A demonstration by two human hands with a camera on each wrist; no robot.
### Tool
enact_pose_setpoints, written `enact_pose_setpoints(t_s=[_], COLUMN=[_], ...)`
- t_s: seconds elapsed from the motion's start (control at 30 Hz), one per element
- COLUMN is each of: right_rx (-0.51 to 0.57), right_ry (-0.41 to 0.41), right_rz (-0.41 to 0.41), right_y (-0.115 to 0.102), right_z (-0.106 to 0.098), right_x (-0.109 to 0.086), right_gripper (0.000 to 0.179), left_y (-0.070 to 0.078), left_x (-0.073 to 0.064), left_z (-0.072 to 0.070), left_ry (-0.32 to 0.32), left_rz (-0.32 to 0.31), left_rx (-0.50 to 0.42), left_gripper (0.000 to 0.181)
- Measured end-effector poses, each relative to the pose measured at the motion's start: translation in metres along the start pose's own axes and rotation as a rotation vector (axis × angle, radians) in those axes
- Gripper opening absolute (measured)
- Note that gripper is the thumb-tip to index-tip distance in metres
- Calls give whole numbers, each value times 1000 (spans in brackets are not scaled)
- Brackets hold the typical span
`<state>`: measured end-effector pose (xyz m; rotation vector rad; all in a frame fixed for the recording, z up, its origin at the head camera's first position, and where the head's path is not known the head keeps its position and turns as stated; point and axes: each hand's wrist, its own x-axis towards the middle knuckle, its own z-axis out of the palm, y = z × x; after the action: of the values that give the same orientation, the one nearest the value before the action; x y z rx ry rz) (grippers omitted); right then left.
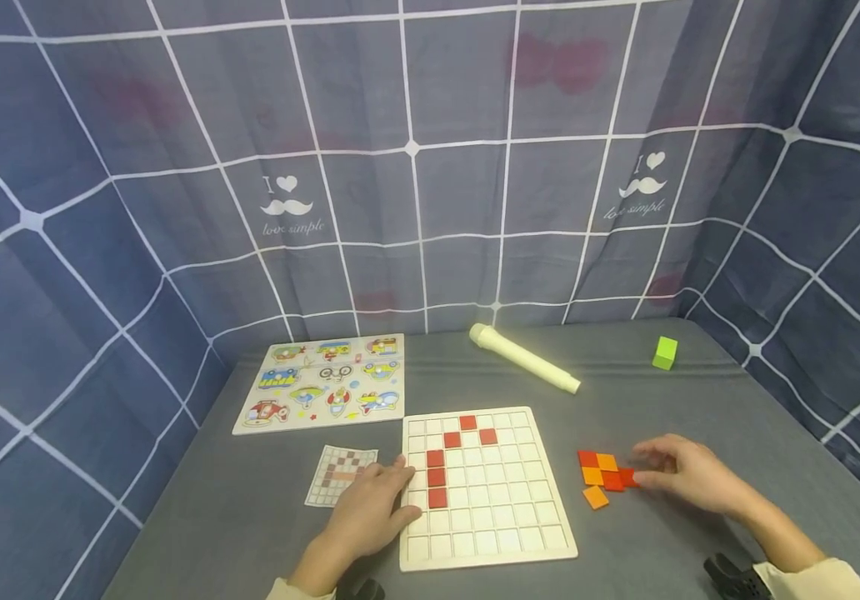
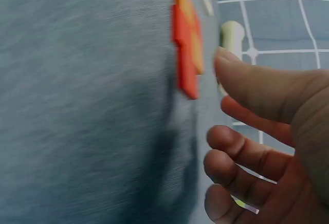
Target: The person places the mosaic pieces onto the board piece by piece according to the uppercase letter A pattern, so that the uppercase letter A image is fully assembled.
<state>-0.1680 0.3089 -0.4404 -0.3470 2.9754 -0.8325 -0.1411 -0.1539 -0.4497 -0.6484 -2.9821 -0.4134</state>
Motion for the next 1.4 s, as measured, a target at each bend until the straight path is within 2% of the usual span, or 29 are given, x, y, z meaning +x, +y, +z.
enact_pose_setpoints(t_s=[0.17, 0.47, 0.7, 1.0, 1.4], right_rx=[-48, -88, -81, -92, -89], right_ry=[-12, 31, 25, 18, 83], right_rz=[-65, -60, -67, -33, -84], right_y=[6, 6, 5, 4, 3], right_z=[8, 12, 14, 15, 21], right_x=[-6, -5, -4, -3, -6], right_gripper=[51, 42, 36, 28, 24], left_y=[0, 0, 0, 1, 1], left_x=[-2, -2, -2, -1, 1], left_z=[2, 5, 4, 3, 0], left_ry=[3, 7, 15, 11, -4], left_rz=[5, -3, -4, -4, -12], left_rx=[-5, -11, 4, 2, -4], left_gripper=[54, 54, 54, 54, 54])
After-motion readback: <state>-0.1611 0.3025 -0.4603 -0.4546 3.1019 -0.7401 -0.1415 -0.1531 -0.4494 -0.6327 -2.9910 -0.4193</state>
